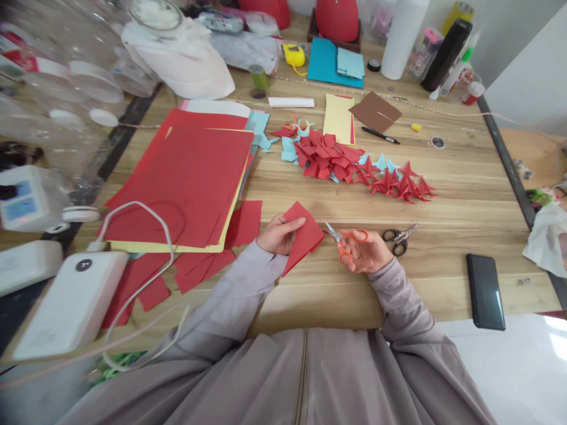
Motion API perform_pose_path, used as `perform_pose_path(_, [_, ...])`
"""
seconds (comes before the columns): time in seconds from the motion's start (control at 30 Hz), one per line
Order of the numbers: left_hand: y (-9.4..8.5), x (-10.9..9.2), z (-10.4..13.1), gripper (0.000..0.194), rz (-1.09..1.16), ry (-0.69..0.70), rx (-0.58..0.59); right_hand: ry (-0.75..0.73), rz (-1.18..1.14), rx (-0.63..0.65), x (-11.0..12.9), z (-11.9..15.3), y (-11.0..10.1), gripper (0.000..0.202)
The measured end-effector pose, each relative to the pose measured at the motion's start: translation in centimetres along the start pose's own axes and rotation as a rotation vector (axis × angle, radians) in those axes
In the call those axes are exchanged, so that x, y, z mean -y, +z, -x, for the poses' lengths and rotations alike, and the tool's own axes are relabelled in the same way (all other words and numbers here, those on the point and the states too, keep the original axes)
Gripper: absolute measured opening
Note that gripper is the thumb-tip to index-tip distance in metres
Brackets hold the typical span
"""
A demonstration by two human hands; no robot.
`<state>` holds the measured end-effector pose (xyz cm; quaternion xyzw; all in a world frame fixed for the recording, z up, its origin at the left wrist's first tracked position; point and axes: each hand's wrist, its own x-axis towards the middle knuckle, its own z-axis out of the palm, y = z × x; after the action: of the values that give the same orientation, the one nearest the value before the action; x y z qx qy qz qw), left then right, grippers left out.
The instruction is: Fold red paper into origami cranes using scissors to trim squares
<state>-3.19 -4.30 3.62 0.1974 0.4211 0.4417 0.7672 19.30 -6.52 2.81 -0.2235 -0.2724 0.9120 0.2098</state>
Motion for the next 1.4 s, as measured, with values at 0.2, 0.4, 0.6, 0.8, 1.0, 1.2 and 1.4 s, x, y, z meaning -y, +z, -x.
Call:
perform_pose_path(0.2, [0.0,0.0,-0.1,0.029,-0.025,0.010,-0.006,-0.047,-0.029,0.000,-0.2,0.4,-0.2,0.053])
perform_pose_path(0.4, [0.3,-0.5,0.1,0.030,-0.132,0.046,0.000,-0.076,-0.020,0.111,-0.7,0.3,-0.6,0.042])
perform_pose_path(0.6, [-0.3,-0.1,-0.3,0.029,-0.190,0.097,-0.025,-0.024,0.013,0.031,-0.9,0.4,-1.0,0.047])
perform_pose_path(0.8, [-0.1,-0.1,-0.4,0.029,-0.138,0.117,-0.007,-0.066,0.001,0.098,-0.7,0.3,-0.6,0.038])
perform_pose_path(1.0, [0.4,-0.4,0.3,0.030,-0.128,0.023,0.088,0.006,-0.011,0.070,-0.3,-0.3,-0.2,0.037])
perform_pose_path(1.2, [0.5,0.8,0.6,0.031,-0.115,-0.040,0.232,0.005,-0.067,0.137,-0.1,-0.4,0.1,0.025])
perform_pose_path(1.4, [0.3,1.4,0.5,0.029,-0.115,-0.048,0.310,0.020,-0.118,0.194,0.4,-0.7,0.8,0.022])
